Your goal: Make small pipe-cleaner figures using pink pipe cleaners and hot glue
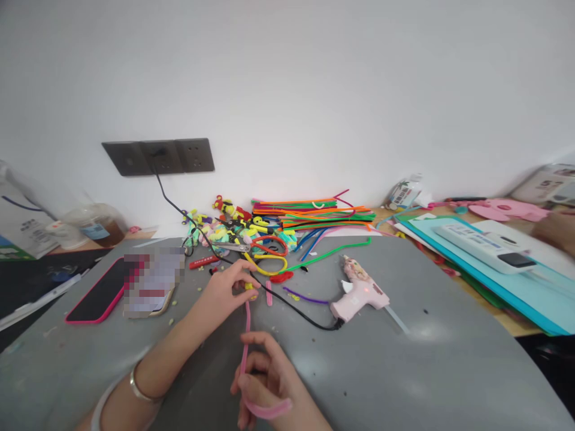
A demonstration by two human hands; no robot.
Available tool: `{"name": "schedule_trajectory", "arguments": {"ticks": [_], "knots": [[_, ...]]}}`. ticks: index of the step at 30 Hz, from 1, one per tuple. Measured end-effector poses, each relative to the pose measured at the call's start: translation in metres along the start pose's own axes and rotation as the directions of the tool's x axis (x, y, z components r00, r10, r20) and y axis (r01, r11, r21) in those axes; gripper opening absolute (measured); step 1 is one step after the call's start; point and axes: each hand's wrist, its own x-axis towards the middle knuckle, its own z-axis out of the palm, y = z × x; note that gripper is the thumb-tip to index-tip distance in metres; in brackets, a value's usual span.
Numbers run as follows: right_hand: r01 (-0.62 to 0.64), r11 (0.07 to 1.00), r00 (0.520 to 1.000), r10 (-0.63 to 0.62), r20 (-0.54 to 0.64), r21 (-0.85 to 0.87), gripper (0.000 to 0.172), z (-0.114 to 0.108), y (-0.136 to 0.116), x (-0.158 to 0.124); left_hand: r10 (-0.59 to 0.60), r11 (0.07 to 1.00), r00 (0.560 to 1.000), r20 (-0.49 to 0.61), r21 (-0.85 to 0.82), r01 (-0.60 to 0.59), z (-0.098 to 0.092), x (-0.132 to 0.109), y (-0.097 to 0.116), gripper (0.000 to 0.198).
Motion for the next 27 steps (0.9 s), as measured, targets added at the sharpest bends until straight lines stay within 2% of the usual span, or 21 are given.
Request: {"name": "schedule_trajectory", "arguments": {"ticks": [6, 12, 16, 21, 24, 27], "knots": [[-0.038, 0.999, 0.999, 0.037, -0.022, -0.024, 0.061, -0.004, -0.004, -0.001, -0.020, 0.995, 0.999, 0.045, -0.096, 0.025, 0.004, 0.002, -0.004, 0.022], [-0.066, 0.997, 0.998, 0.065, -0.028, -0.042, 0.050, -0.013, -0.013, -0.006, 0.031, 0.995, 0.995, 0.098, -0.099, -0.021, 0.000, 0.003, -0.006, 0.018], [-0.012, 0.972, 0.996, -0.008, -0.084, -0.233, 0.044, -0.022, -0.020, -0.016, 0.048, 0.998, 0.994, 0.099, -0.052, -0.043, -0.001, 0.003, -0.005, 0.021], [0.092, 0.846, 0.991, -0.129, -0.035, -0.526, 0.026, -0.022, -0.040, -0.025, 0.044, 0.996, 0.995, 0.091, -0.086, -0.037, 0.001, 0.003, -0.006, 0.020], [0.049, 0.867, 0.990, -0.109, -0.093, -0.496, 0.028, -0.023, -0.045, -0.025, 0.028, 0.996, 0.995, 0.096, -0.089, -0.019, 0.001, 0.003, -0.006, 0.020], [0.097, 0.894, 0.977, -0.170, -0.131, -0.437, 0.035, -0.030, -0.040, -0.022, 0.037, 0.997, 0.995, 0.090, -0.075, -0.030, 0.001, 0.003, -0.005, 0.018]]}}
